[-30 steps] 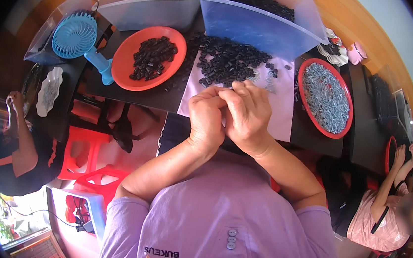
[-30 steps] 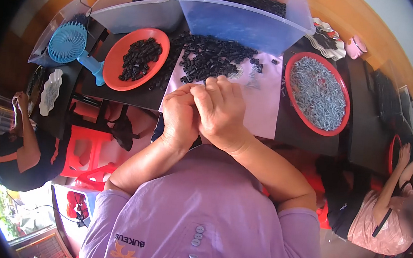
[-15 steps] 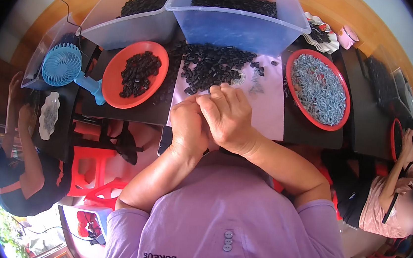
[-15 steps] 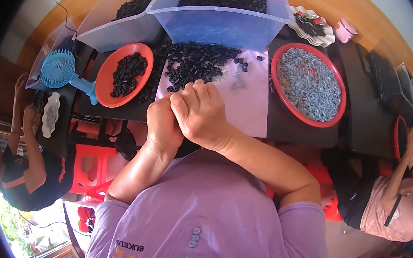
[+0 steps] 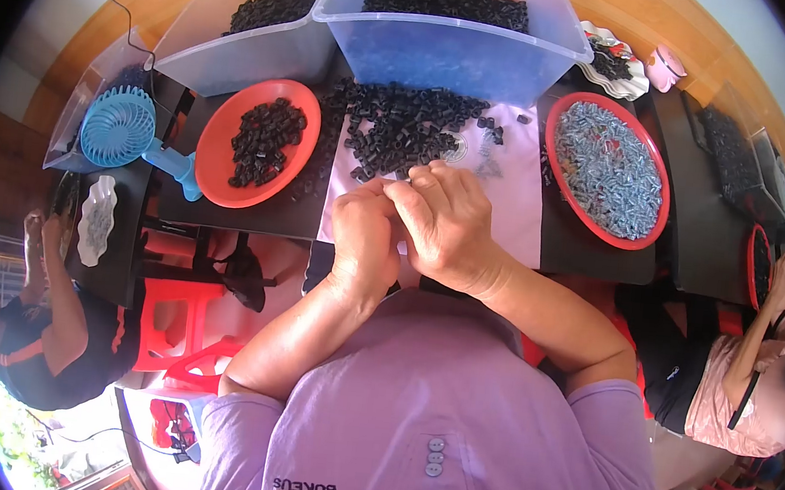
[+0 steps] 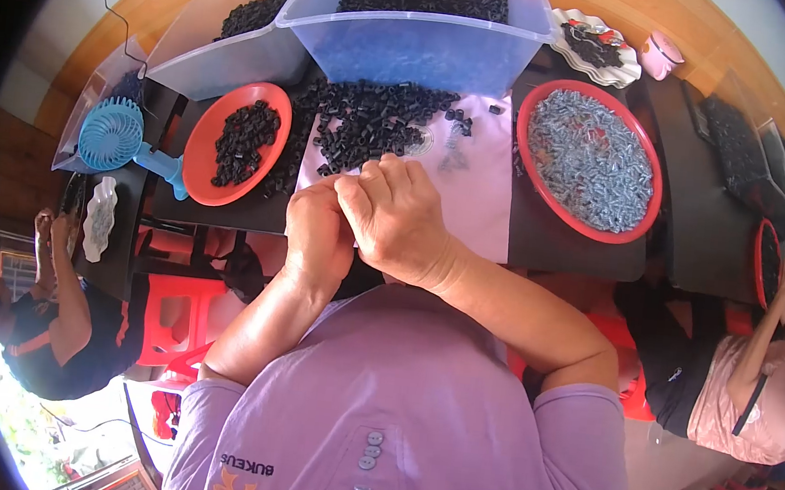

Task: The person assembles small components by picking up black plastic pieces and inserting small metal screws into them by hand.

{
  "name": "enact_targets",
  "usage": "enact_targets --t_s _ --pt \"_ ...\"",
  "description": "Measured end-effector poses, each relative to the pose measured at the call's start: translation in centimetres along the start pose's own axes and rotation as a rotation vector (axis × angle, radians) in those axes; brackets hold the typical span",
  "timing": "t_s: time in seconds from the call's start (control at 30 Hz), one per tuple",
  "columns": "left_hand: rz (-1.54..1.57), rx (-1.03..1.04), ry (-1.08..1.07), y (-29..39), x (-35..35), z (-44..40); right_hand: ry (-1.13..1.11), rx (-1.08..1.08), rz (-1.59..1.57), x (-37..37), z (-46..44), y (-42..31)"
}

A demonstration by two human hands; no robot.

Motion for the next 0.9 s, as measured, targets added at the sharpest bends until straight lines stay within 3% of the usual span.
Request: enact_targets --t_s 0.5,0.6,0.67,0.73,0.8,0.9 --pt "-0.201 -0.024 -0.112 0.7 0.6 0.1 0.075 0.042 -0.107 -0.4 0.3 0.8" --pt "-0.246 0.008 -0.053 1.7 -0.6 -0.5 -0.014 0.167 -0.362 0.0 -0.5 1.9" --pt "-0.321 0.121 -0.029 5.3 -1.3 -0.4 -0.105 0.260 -0.353 -0.2 -0.9 5.3" --pt "-0.415 0.300 0.072 9.3 -3.3 -0.8 -0.152 0.323 -0.056 -1.0 -1.2 9.7" --pt "-0.592 0.451 0.172 13.0 -4.4 -1.5 -0.306 0.394 0.200 0.2 -0.9 13.4" --pt "-0.978 0.691 0.224 15.1 -5.2 -2.5 -0.412 0.359 0.277 2.9 -0.5 15.1"
Point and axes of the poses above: each hand's wrist, its own z-axis away from the middle knuckle, its own x-axis out of the palm, y = z × x, the point moved 9 cm from there along -z, towards the middle knuckle, and after that the axes turned 5 degrees about -y, right-handed, at the moved point
